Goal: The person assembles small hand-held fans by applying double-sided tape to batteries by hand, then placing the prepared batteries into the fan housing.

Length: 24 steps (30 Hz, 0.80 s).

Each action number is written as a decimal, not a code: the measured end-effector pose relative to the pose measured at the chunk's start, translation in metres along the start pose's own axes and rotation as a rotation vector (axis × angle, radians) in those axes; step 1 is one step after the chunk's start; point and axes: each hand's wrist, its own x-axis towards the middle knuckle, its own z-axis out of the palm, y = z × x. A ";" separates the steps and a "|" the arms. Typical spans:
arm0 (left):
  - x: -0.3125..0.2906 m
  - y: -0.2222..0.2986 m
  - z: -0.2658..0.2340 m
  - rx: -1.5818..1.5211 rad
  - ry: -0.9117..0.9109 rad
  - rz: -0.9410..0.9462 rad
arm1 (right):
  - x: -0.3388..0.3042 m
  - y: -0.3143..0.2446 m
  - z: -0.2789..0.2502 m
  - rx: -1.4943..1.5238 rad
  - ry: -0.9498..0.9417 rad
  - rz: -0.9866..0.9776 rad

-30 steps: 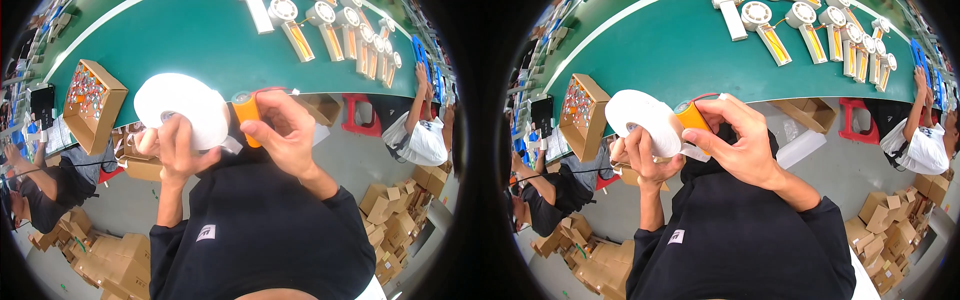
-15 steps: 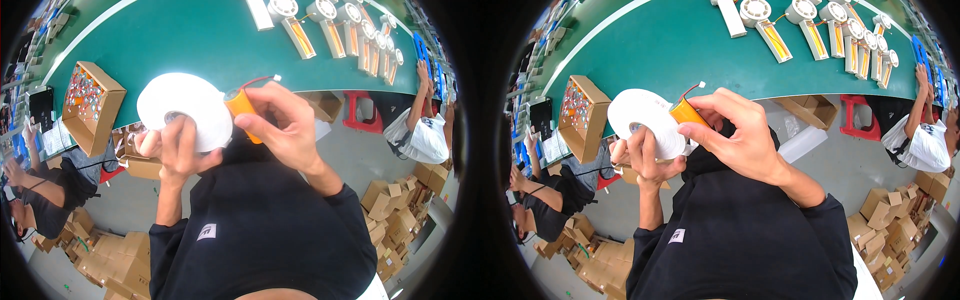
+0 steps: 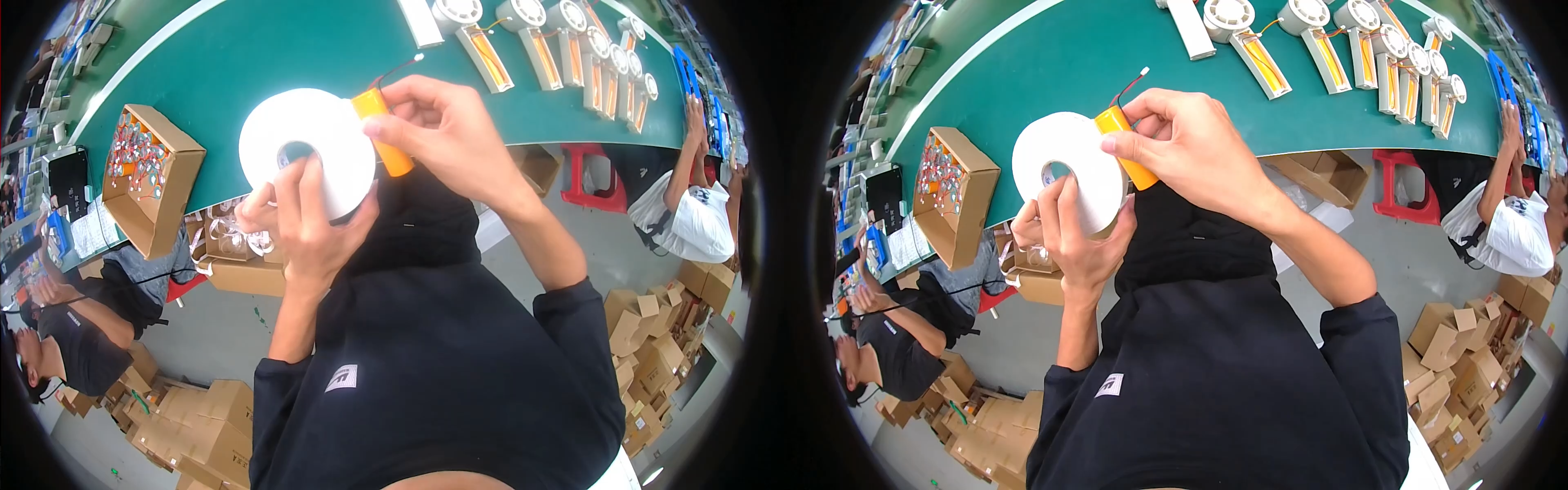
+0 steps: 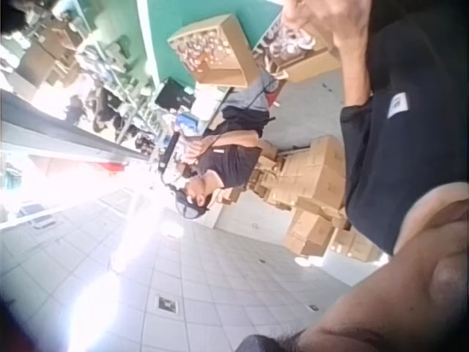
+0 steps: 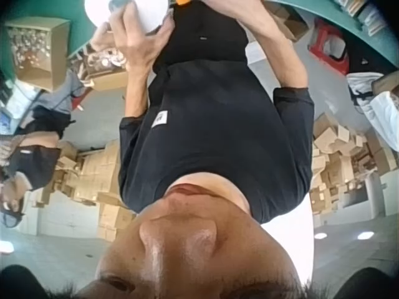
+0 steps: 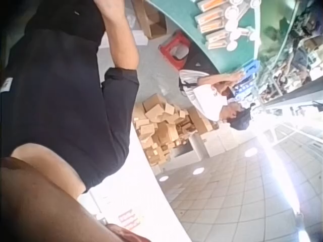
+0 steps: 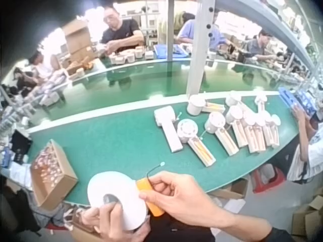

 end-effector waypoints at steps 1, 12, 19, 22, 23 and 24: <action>0.001 0.000 0.000 -0.003 -0.014 0.007 | 0.001 0.000 0.001 0.001 0.000 -0.003; 0.026 0.027 0.003 -0.033 0.085 -0.129 | 0.008 0.007 0.054 0.409 0.548 -0.266; 0.020 0.028 0.014 -0.273 0.099 -0.343 | 0.005 0.019 0.074 0.582 0.702 -0.375; 0.018 0.029 0.016 -0.325 0.093 -0.379 | 0.001 0.017 0.074 0.552 0.664 -0.368; 0.018 0.030 0.015 -0.325 0.094 -0.380 | 0.000 0.015 0.074 0.594 0.666 -0.361; 0.018 0.030 0.014 -0.330 0.077 -0.387 | -0.001 0.014 0.074 0.637 0.667 -0.352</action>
